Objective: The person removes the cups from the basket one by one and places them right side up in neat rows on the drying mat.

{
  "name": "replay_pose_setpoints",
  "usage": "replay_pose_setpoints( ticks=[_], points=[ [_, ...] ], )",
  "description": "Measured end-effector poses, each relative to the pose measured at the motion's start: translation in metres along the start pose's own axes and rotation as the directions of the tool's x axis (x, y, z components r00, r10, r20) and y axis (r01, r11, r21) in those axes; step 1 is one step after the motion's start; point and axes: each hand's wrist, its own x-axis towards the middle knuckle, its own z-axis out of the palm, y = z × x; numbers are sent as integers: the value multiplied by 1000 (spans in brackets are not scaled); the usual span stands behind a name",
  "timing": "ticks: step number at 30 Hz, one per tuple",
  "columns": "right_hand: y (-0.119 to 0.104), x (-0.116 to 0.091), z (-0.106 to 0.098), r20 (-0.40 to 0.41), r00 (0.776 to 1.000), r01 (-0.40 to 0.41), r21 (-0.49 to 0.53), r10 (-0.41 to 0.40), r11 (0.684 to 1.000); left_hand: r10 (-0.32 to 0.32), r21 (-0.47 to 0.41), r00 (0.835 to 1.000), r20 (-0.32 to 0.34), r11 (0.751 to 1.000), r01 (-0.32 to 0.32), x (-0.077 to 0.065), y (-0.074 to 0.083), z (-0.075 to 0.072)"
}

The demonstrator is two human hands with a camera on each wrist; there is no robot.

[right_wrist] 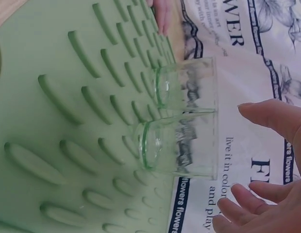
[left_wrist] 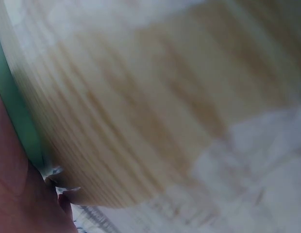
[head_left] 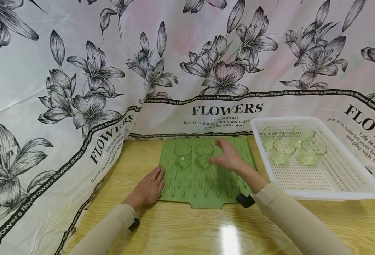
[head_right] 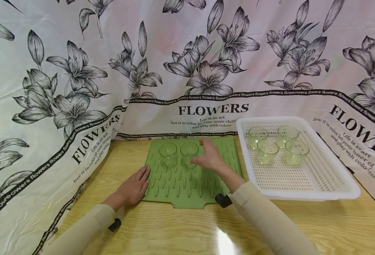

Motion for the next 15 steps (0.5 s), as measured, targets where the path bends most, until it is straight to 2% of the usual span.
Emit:
replay_pose_setpoints(
  ticks=[15],
  points=[
    [-14, -15, -12, 8, 999, 44, -40, -44, 998, 4, -26, 1000, -15, 1000, -4, 0, 0, 0]
  ],
)
